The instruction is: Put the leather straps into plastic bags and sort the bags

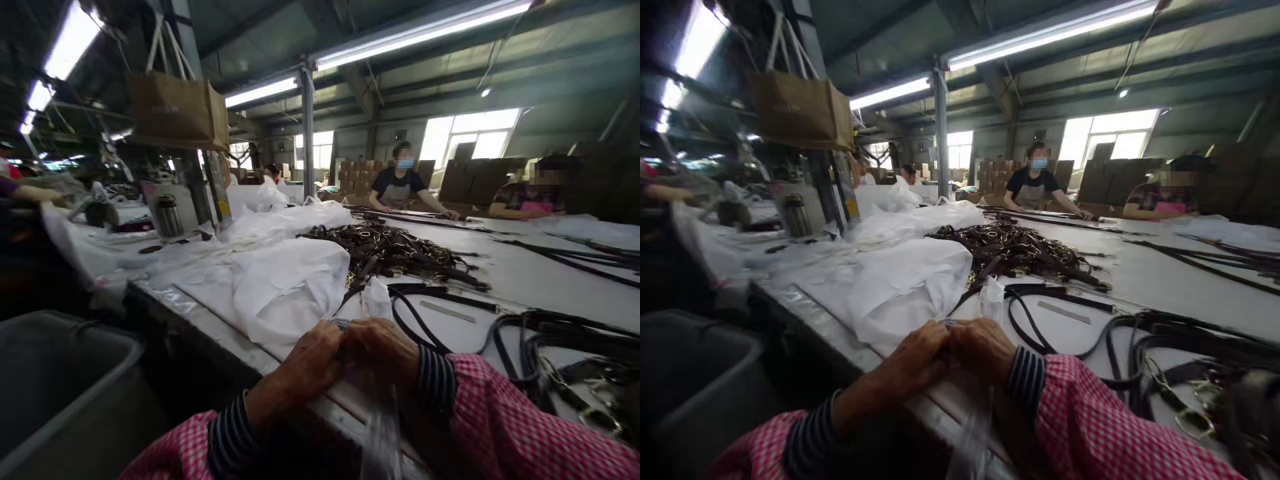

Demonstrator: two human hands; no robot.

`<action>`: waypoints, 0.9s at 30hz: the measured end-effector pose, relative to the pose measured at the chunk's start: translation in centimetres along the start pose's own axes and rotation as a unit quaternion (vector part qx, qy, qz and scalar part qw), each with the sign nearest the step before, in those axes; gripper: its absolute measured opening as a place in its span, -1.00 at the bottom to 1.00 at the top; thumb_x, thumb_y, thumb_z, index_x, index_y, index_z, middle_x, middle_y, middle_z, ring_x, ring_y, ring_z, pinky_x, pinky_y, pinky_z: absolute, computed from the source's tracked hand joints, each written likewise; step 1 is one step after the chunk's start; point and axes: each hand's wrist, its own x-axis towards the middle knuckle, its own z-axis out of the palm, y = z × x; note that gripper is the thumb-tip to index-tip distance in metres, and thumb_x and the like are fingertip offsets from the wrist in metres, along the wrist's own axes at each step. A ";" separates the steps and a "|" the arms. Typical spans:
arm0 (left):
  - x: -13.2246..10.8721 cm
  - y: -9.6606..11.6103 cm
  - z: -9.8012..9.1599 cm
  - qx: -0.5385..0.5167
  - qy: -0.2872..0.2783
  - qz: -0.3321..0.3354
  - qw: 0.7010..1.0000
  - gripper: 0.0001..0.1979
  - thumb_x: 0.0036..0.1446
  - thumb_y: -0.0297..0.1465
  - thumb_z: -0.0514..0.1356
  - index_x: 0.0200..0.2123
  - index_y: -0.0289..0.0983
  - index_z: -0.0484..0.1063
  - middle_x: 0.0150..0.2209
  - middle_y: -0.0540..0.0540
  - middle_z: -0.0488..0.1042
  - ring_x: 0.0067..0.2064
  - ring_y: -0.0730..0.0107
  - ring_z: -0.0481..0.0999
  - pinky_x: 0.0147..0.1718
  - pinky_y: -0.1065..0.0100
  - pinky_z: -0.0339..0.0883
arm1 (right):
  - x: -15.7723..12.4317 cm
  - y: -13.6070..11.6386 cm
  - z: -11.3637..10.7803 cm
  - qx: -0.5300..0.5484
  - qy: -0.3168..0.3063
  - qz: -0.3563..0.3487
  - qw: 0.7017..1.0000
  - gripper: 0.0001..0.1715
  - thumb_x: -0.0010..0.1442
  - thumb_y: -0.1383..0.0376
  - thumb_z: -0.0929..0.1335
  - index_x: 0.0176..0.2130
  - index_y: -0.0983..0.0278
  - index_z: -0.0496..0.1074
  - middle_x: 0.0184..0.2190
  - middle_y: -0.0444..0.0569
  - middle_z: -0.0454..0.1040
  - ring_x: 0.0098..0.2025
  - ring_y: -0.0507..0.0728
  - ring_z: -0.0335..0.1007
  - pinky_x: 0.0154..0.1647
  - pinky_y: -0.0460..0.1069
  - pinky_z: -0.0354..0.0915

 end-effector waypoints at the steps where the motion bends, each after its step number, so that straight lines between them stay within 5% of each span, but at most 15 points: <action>1: 0.0 0.1 -0.1 -0.011 0.002 -0.006 1.000 -0.81 0.09 -0.57 0.23 -0.18 -0.34 0.42 -0.16 -0.13 0.44 -0.08 0.18 0.35 -0.10 0.23 0.16 | 0.0 0.1 -0.2 0.013 -0.001 0.004 1.000 -0.83 0.01 0.43 0.50 -0.41 0.34 0.43 -0.42 -0.10 0.49 -0.40 0.03 0.32 -0.35 -0.08 0.02; 10: -0.1 1.0 0.4 -0.086 0.069 -0.103 0.989 -0.76 0.02 -0.53 0.30 -0.25 -0.23 0.33 -0.24 0.00 0.42 -0.16 0.28 0.39 -0.18 0.29 0.17 | 0.0 0.3 -0.4 0.109 0.014 0.130 0.985 -0.73 -0.07 0.35 0.59 -0.42 0.32 0.47 -0.55 -0.23 0.40 -0.46 -0.01 0.24 -0.45 -0.09 0.01; 14: -0.1 1.0 0.0 -0.163 0.065 -0.103 0.979 -0.54 0.00 -0.51 0.30 -0.08 -0.16 0.17 -0.24 0.07 0.40 -0.21 0.35 0.42 -0.20 0.34 0.21 | 0.8 0.5 -0.6 0.175 -0.007 0.124 0.977 -0.53 -0.14 0.37 0.62 -0.23 0.29 0.45 -0.48 -0.26 0.48 -0.46 0.00 0.32 -0.46 -0.10 0.08; 17: -0.3 0.8 0.3 -0.171 0.081 -0.107 0.976 -0.53 -0.02 -0.53 0.28 -0.09 -0.14 0.15 -0.23 0.07 0.40 -0.20 0.36 0.44 -0.19 0.35 0.24 | 1.3 0.6 -0.8 0.176 -0.038 0.118 0.977 -0.59 -0.11 0.38 0.61 -0.22 0.28 0.53 -0.51 -0.27 0.45 -0.47 -0.01 0.32 -0.45 -0.10 0.10; 23: -1.0 0.6 2.9 -0.070 0.179 -0.046 0.980 -0.57 0.04 -0.65 0.17 -0.09 -0.16 0.15 -0.17 -0.02 0.38 -0.15 0.29 0.40 -0.15 0.29 0.28 | 1.5 0.9 -0.5 0.144 -0.019 0.113 0.983 -0.75 -0.14 0.41 0.61 -0.37 0.32 0.61 -0.46 -0.19 0.47 -0.42 -0.01 0.30 -0.42 -0.10 0.11; 27: -1.6 0.8 2.9 0.056 0.192 -0.024 0.980 -0.48 0.05 -0.68 0.19 0.03 -0.17 0.20 -0.07 -0.10 0.37 -0.05 0.15 0.34 -0.11 0.18 0.29 | 1.8 0.9 -0.6 0.143 -0.039 0.086 0.985 -0.82 -0.13 0.48 0.58 -0.44 0.35 0.59 -0.45 -0.18 0.43 -0.45 -0.04 0.29 -0.45 -0.12 0.10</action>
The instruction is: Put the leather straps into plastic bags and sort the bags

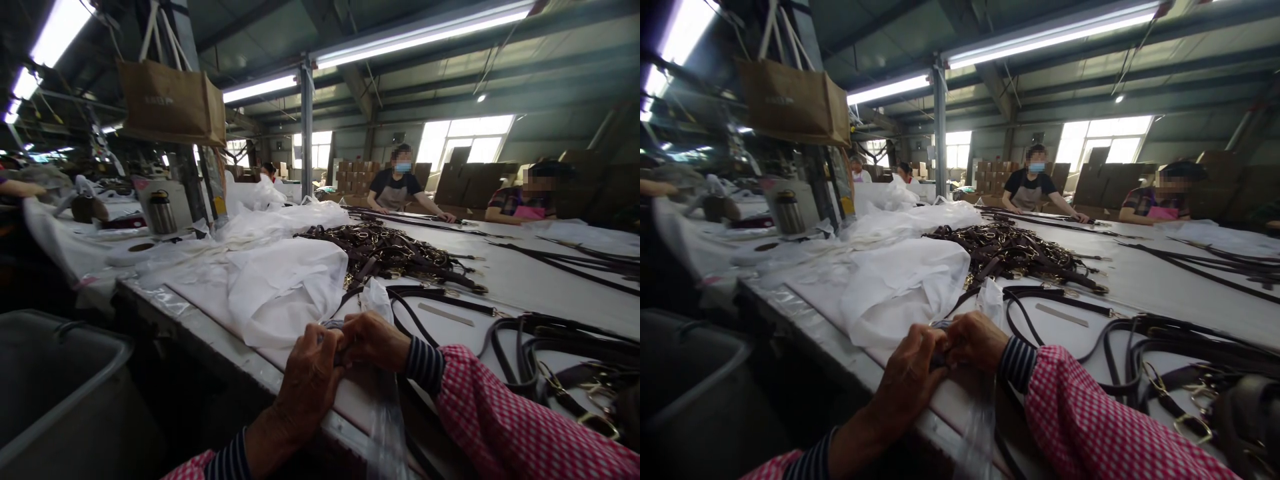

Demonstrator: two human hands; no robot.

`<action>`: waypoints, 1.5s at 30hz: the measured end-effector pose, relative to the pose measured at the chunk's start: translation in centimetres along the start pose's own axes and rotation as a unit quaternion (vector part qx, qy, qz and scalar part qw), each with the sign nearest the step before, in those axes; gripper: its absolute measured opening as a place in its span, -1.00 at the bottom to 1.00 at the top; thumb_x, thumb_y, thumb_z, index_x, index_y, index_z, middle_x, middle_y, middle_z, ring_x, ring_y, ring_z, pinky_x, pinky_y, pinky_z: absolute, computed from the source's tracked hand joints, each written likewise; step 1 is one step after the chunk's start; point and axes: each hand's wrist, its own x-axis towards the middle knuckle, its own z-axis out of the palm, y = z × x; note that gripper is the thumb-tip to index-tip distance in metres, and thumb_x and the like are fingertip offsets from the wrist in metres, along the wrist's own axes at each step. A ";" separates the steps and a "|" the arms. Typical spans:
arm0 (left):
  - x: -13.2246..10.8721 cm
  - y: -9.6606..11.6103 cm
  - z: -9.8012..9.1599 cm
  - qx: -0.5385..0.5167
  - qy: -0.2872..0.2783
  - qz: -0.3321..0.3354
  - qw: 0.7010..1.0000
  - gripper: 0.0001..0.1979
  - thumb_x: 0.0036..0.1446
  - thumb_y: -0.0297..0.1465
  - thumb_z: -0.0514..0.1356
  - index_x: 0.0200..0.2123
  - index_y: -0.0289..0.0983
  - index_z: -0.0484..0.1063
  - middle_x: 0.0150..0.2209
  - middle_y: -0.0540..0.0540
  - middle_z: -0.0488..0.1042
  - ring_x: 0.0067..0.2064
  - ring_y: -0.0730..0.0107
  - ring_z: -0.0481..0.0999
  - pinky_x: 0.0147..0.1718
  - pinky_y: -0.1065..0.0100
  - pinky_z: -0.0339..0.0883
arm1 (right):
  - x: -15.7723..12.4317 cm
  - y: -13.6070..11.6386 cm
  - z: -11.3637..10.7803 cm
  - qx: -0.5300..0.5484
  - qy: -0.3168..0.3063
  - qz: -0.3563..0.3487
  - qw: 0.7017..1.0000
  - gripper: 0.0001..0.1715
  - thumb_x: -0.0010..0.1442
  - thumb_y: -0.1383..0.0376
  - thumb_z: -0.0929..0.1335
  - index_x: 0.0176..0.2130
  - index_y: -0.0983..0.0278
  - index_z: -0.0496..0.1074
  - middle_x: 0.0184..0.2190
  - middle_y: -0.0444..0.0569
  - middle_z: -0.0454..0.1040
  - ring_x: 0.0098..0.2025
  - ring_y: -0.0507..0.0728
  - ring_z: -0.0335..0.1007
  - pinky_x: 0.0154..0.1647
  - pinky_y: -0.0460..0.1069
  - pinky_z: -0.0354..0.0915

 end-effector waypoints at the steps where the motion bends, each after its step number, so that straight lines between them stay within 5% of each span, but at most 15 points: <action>1: 0.0 0.1 -0.4 0.024 -0.005 -0.014 1.000 -0.47 0.04 -0.66 0.23 0.04 -0.17 0.24 -0.04 -0.12 0.37 -0.01 0.12 0.33 -0.09 0.14 0.28 | 0.1 0.0 0.0 -0.004 -0.007 -0.012 1.000 -0.83 -0.14 0.50 0.57 -0.47 0.36 0.57 -0.46 -0.19 0.41 -0.46 -0.05 0.28 -0.46 -0.12 0.08; 7: 0.9 0.5 -2.1 0.036 -0.113 -0.061 0.991 -0.68 0.06 -0.41 0.40 -0.10 -0.12 0.47 0.08 0.00 0.42 0.14 0.05 0.21 0.05 0.05 0.19 | 0.2 0.4 0.1 0.053 -0.042 -0.085 0.994 -0.88 -0.06 0.49 0.51 -0.51 0.37 0.51 -0.48 -0.20 0.36 -0.46 -0.07 0.28 -0.46 -0.16 0.10; 14: 2.2 -0.6 -2.4 -0.050 -0.167 -0.038 0.984 -0.82 0.15 -0.42 0.36 -0.17 -0.12 0.51 -0.07 0.07 0.50 0.15 0.13 0.17 0.07 0.16 0.16 | 0.7 1.3 -0.6 0.083 -0.083 -0.061 0.991 -0.86 0.05 0.30 0.49 -0.43 0.37 0.57 -0.45 -0.11 0.45 -0.52 -0.01 0.36 -0.50 -0.14 0.22; 19: 2.3 -0.8 -2.7 -0.061 -0.173 -0.027 0.983 -0.84 0.18 -0.42 0.33 -0.16 -0.15 0.50 -0.06 0.03 0.48 0.18 0.13 0.16 0.14 0.16 0.15 | 1.3 0.7 -1.3 0.051 -0.138 -0.047 0.988 -0.91 0.03 0.40 0.40 -0.38 0.36 0.55 -0.47 -0.10 0.47 -0.52 0.02 0.41 -0.52 -0.14 0.25; 26: 1.8 -1.1 -2.3 0.015 -0.172 0.017 0.985 -0.73 0.21 -0.37 0.33 -0.02 -0.12 0.45 0.09 0.00 0.44 0.21 0.07 0.16 0.15 0.08 0.21 | -0.4 -0.6 -0.2 -0.033 -0.028 -0.193 0.980 -0.83 0.14 0.48 0.29 -0.33 0.32 0.46 -0.30 -0.03 0.48 -0.34 0.05 0.38 -0.31 -0.09 0.25; 33: 1.6 -2.9 -1.1 0.027 -0.160 0.029 0.986 -0.34 0.12 -0.18 0.40 0.24 0.18 0.25 0.10 0.08 0.48 0.13 0.03 0.24 0.09 0.05 0.24 | 0.2 -0.4 0.1 -0.084 -0.045 -0.222 0.970 -0.75 0.14 0.52 0.27 -0.31 0.25 0.48 -0.31 -0.03 0.51 -0.36 0.06 0.44 -0.35 -0.10 0.29; 38: 1.5 -2.6 -1.2 0.046 -0.157 0.036 0.986 -0.69 0.25 -0.12 0.27 0.01 -0.04 0.42 0.04 0.02 0.49 0.17 0.05 0.23 0.06 0.07 0.26 | -0.9 0.6 1.6 -0.149 -0.011 -0.234 0.961 -0.75 0.34 0.42 0.24 -0.07 0.24 0.45 -0.13 0.07 0.50 -0.19 0.11 0.50 -0.24 -0.06 0.38; 45: 2.0 -1.0 -1.9 0.084 -0.166 0.029 0.982 -0.88 0.34 -0.31 0.18 -0.23 -0.23 0.42 -0.08 -0.05 0.48 0.14 0.10 0.22 0.03 0.14 0.27 | -2.8 1.0 2.6 -0.325 0.064 -0.290 0.898 -0.74 0.38 0.43 0.17 -0.26 0.32 0.39 -0.30 0.03 0.43 -0.30 0.11 0.32 -0.46 -0.04 0.21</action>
